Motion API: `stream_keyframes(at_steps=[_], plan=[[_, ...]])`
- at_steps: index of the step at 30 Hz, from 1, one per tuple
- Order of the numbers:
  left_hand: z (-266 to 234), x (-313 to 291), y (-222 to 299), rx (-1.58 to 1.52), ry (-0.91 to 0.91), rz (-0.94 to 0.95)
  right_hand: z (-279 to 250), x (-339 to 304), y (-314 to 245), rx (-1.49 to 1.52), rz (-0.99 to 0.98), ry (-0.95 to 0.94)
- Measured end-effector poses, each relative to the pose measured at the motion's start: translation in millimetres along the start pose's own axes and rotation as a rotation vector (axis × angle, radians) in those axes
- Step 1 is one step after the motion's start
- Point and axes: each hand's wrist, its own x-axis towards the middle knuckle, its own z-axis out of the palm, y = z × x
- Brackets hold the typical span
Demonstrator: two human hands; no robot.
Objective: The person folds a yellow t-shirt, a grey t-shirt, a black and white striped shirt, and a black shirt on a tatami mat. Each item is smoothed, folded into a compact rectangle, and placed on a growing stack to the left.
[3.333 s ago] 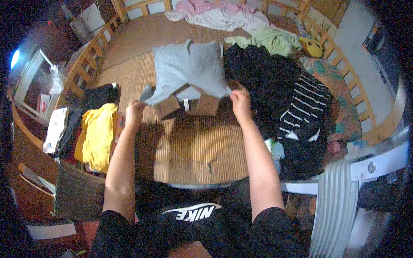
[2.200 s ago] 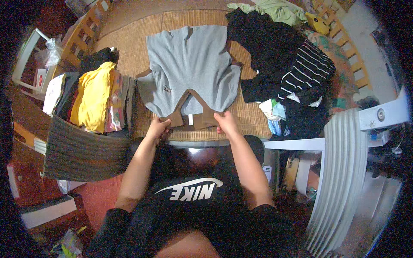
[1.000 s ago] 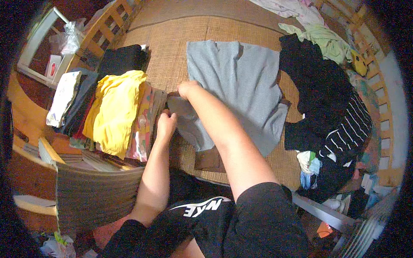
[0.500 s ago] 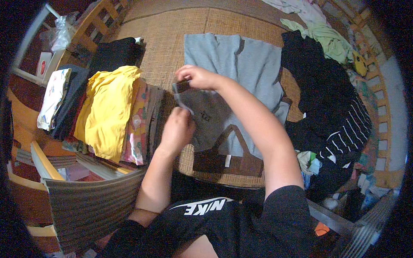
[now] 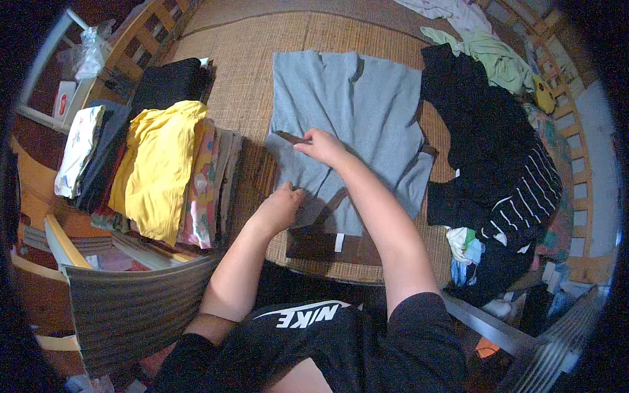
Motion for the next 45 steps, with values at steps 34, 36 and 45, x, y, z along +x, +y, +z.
stream_keyframes(at_steps=[34,36,45], plan=[[-3,8,-28,0.133,-0.132,-0.119,8,-62,37,0.191,-0.193,0.449],[-12,2,-23,0.209,-0.186,-0.137,-16,-89,58,0.153,-0.051,0.594],[-11,14,-1,-0.216,0.064,0.114,-111,-127,212,-0.082,0.617,0.774]])
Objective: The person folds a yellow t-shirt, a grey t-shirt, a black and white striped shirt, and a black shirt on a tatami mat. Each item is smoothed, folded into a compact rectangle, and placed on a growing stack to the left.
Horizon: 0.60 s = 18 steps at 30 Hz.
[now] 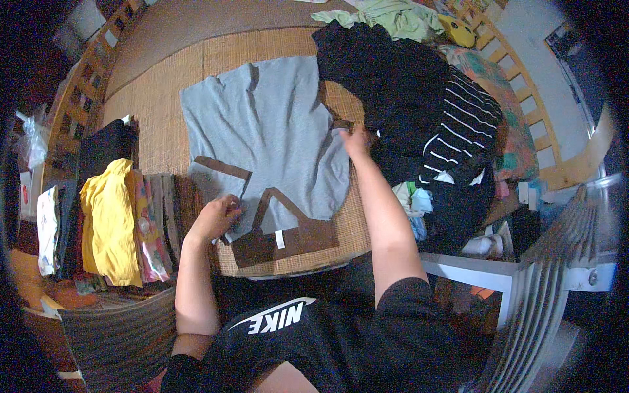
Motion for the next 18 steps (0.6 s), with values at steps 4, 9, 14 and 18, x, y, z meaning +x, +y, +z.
stream_keyframes(at_steps=[4,9,14,18], plan=[[1,1,-2,-0.040,-0.054,0.037,15,18,9,0.129,0.016,-0.109],[-3,-7,-5,-0.048,-0.070,-0.052,-28,-25,-8,0.260,0.151,0.152],[-10,-5,12,-0.089,-0.102,-0.077,-57,-49,25,0.271,0.179,0.344],[-4,-4,3,-0.116,-0.087,-0.053,-65,-56,5,0.446,0.117,0.230]])
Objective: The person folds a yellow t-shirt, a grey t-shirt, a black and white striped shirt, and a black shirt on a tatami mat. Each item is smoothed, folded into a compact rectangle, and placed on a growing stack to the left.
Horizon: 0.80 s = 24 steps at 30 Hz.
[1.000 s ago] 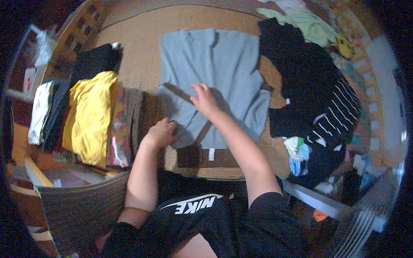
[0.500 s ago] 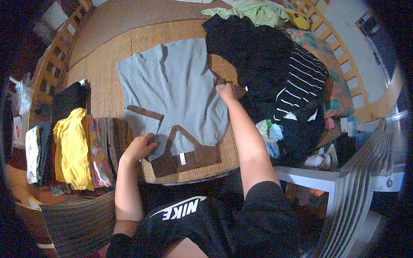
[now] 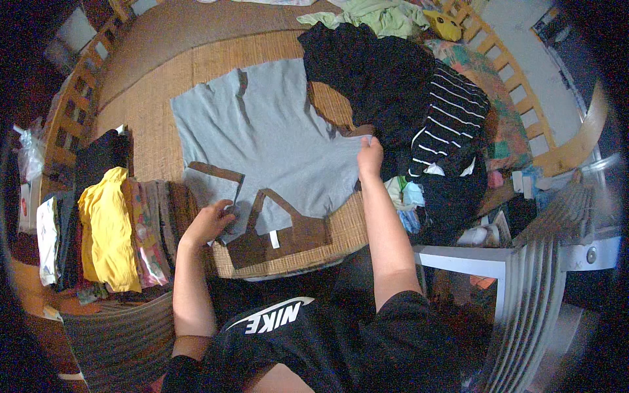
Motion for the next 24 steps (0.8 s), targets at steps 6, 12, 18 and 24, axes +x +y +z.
stream_keyframes(at_steps=[6,12,18,24], plan=[[-1,0,1,0.007,-0.011,0.018,31,-16,-30,-0.148,-0.225,-0.222],[-2,-3,1,0.063,-0.009,0.010,27,-50,-22,-0.273,-0.512,-0.582],[-3,-4,8,0.010,-0.009,-0.006,36,-5,-5,-0.304,-0.312,-0.307],[7,11,9,-0.096,0.188,0.099,70,49,25,0.024,0.055,-0.505]])
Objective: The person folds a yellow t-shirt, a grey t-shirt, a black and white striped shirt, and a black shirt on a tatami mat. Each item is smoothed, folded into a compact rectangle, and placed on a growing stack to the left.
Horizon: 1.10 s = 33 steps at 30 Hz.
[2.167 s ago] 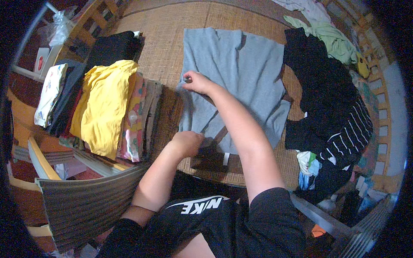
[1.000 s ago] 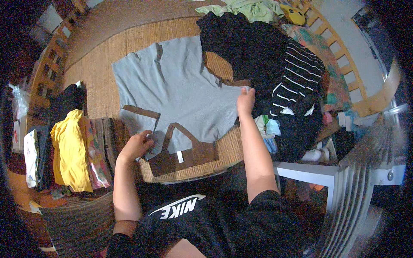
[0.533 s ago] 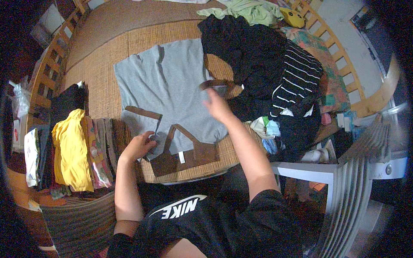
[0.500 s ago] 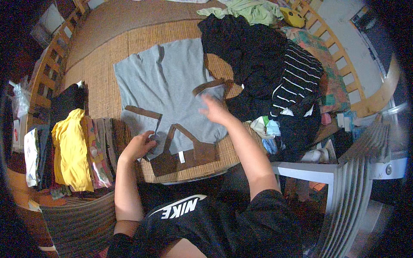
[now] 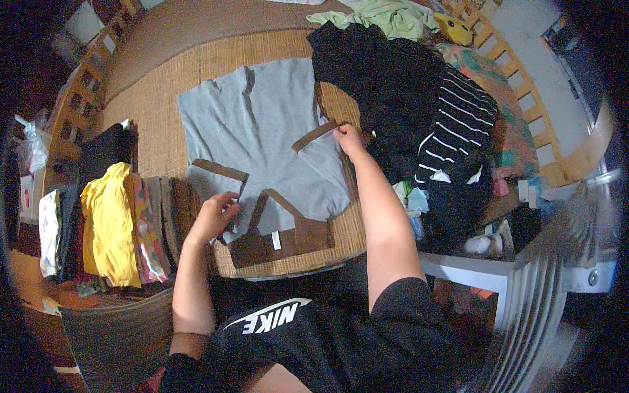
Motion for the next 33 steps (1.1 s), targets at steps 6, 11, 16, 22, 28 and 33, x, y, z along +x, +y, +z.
stream_keyframes(at_steps=[6,11,16,22,28,33], plan=[[110,33,56,-0.076,0.196,0.108,-4,-3,-25,0.112,-0.119,-0.124],[169,62,129,0.170,0.029,0.072,-18,21,-12,-0.287,-0.218,-0.218],[193,87,108,0.143,0.080,0.070,-10,33,-18,-0.108,-0.181,-0.401],[192,82,104,-0.157,0.158,0.200,-15,41,-16,-0.209,-0.437,-0.510],[197,84,90,-0.301,0.147,0.241,-15,55,0,0.033,-0.112,-0.595],[189,86,90,-0.372,0.034,0.069,-22,49,-14,-0.229,-0.313,-0.637]])
